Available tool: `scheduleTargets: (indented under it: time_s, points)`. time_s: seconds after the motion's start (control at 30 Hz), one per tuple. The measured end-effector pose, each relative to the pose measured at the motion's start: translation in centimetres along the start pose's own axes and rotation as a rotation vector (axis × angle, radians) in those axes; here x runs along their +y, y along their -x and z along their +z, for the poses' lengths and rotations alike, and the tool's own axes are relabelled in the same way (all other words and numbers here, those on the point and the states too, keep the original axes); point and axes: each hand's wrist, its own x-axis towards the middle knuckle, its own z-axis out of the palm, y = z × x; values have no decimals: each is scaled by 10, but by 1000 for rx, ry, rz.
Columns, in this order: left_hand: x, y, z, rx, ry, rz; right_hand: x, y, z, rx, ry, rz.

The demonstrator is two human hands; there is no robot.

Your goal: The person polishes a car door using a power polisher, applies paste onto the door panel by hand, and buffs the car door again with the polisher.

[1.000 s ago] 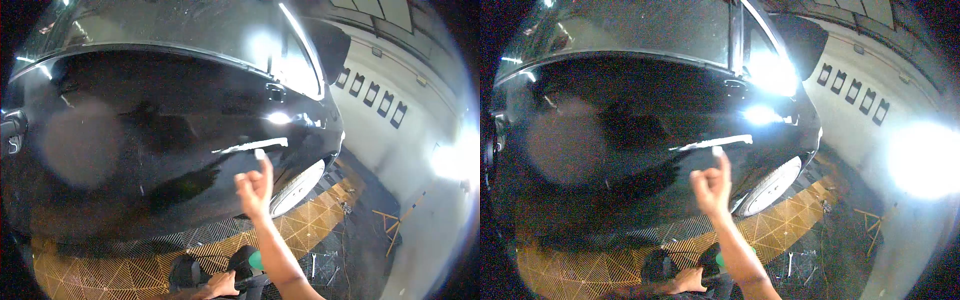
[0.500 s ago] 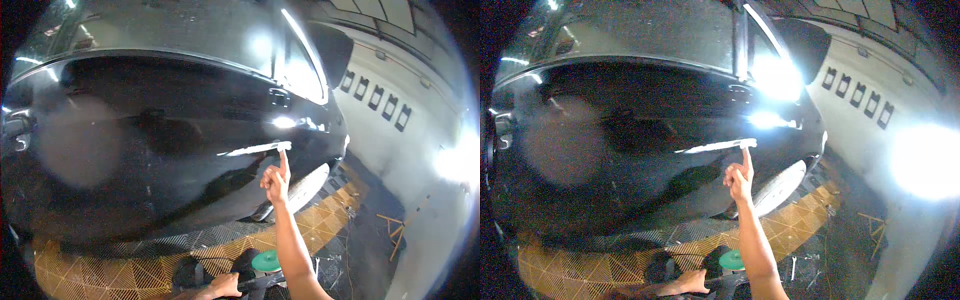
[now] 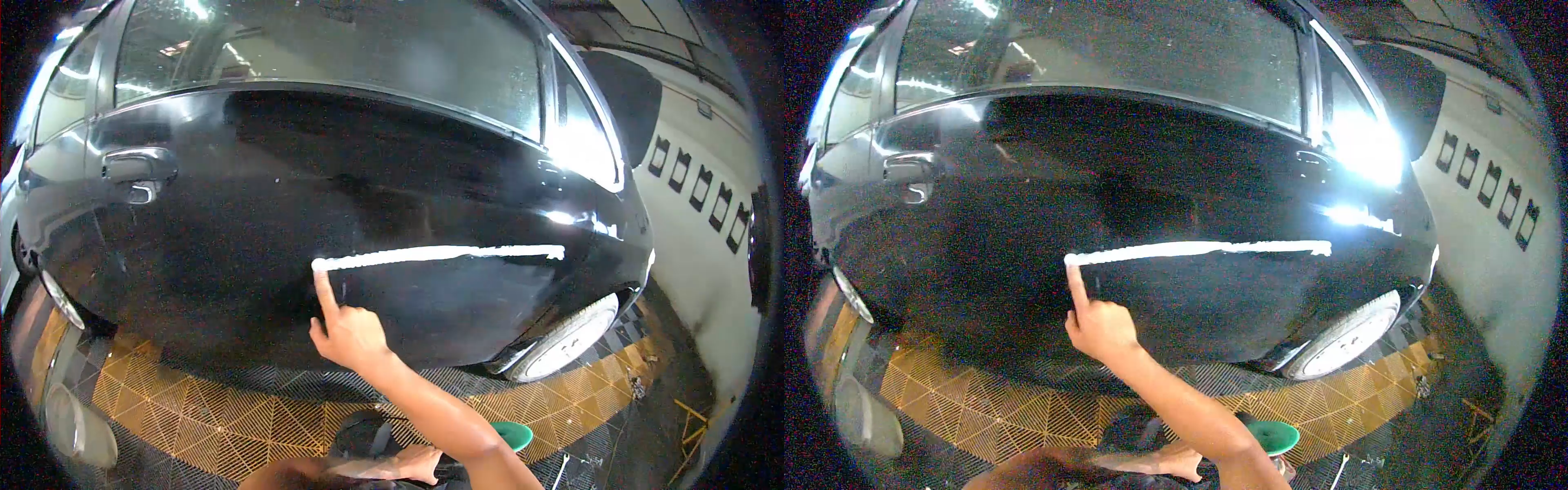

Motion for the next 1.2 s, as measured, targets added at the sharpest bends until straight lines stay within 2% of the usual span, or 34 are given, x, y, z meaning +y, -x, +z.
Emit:
scheduleTargets:
  time_s: [0.13,0.2,0.27,0.33,0.4,0.47,0.53,0.57,0.6,0.7,0.73,0.8,0.87,0.9,0.97,1.0,1.07,1.2]
  points:
    - [-13,-2,14,40,-6,81,-15,-3,4,-11,-73,-148]
    - [-26,-9,30,116,-49,143,-8,11,-19,39,-434,-61]
    - [3,6,-9,-33,-37,22,18,35,-40,215,-561,130]
    - [4,5,-13,-40,-48,-8,76,62,-52,526,-447,203]
    - [6,1,-18,-133,-82,-85,129,87,-78,806,-344,334]
    - [0,-1,-13,-101,-125,-29,187,112,-106,925,-511,477]
    - [-2,0,-12,-98,-124,2,214,126,-137,970,-483,451]
    - [-2,-2,-13,-80,-117,20,217,130,-147,934,-507,537]
    - [-2,-3,-13,-85,-118,28,221,128,-153,939,-499,541]
    - [-5,-3,-8,-84,-85,6,226,117,-161,737,-616,536]
    - [-6,-2,-5,-82,-80,-3,225,114,-157,731,-624,536]
    - [-9,-2,1,-9,-95,43,222,106,-149,603,-297,459]
    - [-1,-2,-10,-79,-97,-4,203,103,-137,621,-329,418]
    - [2,-1,-13,-153,-103,-42,195,105,-126,679,-264,427]
    - [-5,-4,-2,-100,-95,-31,178,114,-99,729,-181,501]
    - [-8,-5,2,-44,-95,-16,171,116,-83,638,-130,558]
    - [-1,-3,-7,-83,-93,-39,150,109,-54,485,-145,671]
    - [-17,-11,18,-113,-14,-1,92,87,-10,322,-44,536]
